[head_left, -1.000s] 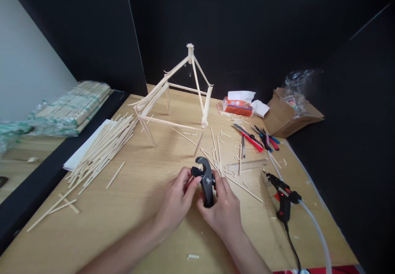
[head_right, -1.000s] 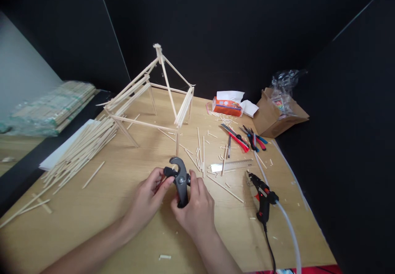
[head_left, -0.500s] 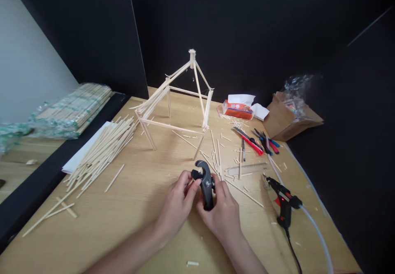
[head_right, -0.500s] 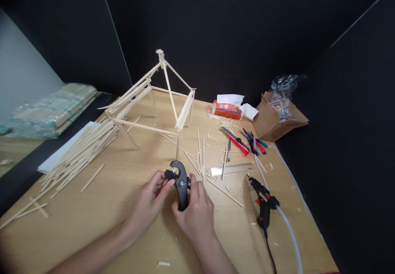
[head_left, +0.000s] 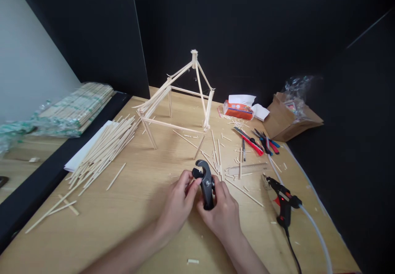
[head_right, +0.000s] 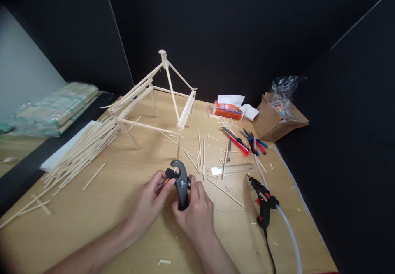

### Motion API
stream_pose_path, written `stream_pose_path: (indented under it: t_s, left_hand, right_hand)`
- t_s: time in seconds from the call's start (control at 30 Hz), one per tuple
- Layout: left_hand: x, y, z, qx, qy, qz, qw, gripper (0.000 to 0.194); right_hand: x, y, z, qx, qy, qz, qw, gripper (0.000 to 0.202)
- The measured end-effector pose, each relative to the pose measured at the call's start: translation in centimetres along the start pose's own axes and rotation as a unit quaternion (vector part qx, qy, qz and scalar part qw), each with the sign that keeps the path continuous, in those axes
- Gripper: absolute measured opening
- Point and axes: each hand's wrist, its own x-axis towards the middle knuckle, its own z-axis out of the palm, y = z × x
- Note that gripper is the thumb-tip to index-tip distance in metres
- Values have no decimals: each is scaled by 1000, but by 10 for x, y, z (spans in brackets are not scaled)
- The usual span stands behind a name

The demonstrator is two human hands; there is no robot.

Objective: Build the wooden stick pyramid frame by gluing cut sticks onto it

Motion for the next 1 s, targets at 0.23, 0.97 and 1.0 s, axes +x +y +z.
stream_pose_path:
  t_s: [0.23,0.97,1.0]
  left_hand:
    - [1,-1,1,-13,-1,-3,1000,19]
    - [0,4,1,11,1,-6,1000,20]
    - [0,4,1,13,1,-6,1000,20]
  right_hand:
    - [-1,1,2,-18,-4,-3,1000,55]
    - [-3,0,-5,-52,6,-12,999,53]
    - [-3,-1,-5,-55,7,-15,998,52]
